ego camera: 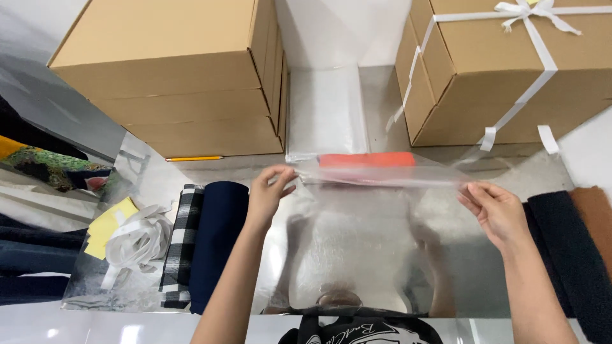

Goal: The person writes on a yellow sticky note attached to a cardboard box using a pencil, then places the box aside. They proceed to wrap a rolled orange fabric item in a clear plastic bag on a metal table.

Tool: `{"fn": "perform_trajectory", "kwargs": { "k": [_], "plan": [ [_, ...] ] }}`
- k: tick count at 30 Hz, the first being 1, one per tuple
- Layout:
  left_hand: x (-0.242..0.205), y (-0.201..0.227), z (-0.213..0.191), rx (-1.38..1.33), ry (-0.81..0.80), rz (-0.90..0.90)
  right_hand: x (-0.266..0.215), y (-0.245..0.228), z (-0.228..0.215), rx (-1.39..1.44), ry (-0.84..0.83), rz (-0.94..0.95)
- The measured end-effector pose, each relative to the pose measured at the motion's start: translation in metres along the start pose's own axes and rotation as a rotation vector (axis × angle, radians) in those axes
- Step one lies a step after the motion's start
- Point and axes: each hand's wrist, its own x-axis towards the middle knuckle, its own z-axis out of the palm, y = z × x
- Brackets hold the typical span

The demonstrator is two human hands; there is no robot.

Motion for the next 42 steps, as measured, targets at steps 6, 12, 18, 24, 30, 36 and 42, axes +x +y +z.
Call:
{"fn": "perform_trajectory", "kwargs": {
  "k": [6,12,18,24,30,36,42],
  "plan": [
    [-0.119,-0.098,-0.035,0.368,0.14,-0.074,-0.123,0.004,0.007,-0.247,0.04,0.473],
    [-0.154,-0.142,-0.05,0.878,0.002,-0.215,-0.142,0.051,-0.01,-0.394,0.049,0.554],
    [-0.118,-0.158,-0.04,0.617,0.091,-0.221,-0.122,0.084,-0.011,-0.654,0.215,0.271],
    [-0.116,-0.174,-0.051,0.565,0.053,-0.263,-0.121,0.109,-0.027,-0.509,0.182,0.256],
    [-0.117,-0.184,-0.063,0.399,-0.017,-0.297,-0.14,0.095,-0.024,-0.353,0.114,0.185],
    [-0.125,-0.164,-0.064,0.063,-0.066,-0.285,-0.101,0.165,-0.093,-0.222,0.009,0.211],
    [-0.133,-0.159,-0.068,0.086,-0.141,-0.215,-0.168,0.04,0.012,-0.186,-0.02,0.251]
  ]
}}
